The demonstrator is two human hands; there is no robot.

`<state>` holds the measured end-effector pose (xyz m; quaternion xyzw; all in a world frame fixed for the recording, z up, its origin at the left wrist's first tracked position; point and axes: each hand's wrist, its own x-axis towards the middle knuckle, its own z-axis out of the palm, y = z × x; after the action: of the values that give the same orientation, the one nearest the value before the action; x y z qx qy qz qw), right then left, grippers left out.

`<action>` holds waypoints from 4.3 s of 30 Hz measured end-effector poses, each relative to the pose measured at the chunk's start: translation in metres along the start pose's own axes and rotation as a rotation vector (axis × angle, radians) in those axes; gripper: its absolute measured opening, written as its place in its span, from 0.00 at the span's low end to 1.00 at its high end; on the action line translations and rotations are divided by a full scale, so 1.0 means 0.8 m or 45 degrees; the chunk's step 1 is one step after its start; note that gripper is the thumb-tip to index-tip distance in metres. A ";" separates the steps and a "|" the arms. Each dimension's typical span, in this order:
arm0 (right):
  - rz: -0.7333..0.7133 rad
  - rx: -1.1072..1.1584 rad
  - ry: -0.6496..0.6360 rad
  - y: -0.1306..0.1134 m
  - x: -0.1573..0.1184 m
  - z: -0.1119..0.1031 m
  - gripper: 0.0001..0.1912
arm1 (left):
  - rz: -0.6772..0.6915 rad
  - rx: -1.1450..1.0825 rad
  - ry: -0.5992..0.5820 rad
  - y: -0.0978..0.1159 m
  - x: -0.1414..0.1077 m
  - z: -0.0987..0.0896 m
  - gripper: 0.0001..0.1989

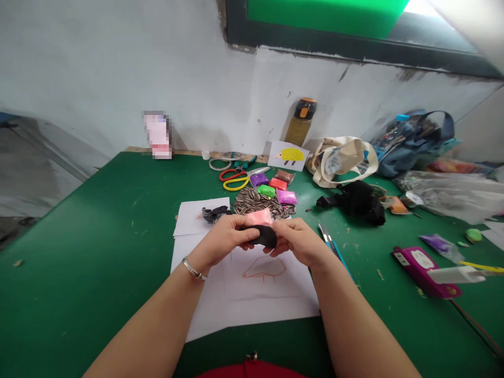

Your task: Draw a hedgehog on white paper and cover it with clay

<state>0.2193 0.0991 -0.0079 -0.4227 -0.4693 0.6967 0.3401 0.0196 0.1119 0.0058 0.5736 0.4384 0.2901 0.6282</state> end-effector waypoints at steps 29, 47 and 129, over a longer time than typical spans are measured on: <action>-0.136 -0.108 0.151 0.005 0.003 0.003 0.19 | -0.028 0.023 -0.012 0.003 -0.001 0.000 0.08; 0.038 -0.134 -0.116 0.002 0.001 0.006 0.13 | -0.051 -0.011 0.015 -0.003 0.001 0.000 0.18; 0.015 0.059 0.094 0.011 0.009 -0.001 0.14 | -0.202 -0.201 0.135 0.000 0.001 0.005 0.19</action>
<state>0.2168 0.1030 -0.0180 -0.4429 -0.4377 0.6933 0.3628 0.0237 0.1102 0.0055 0.4697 0.4908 0.3030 0.6684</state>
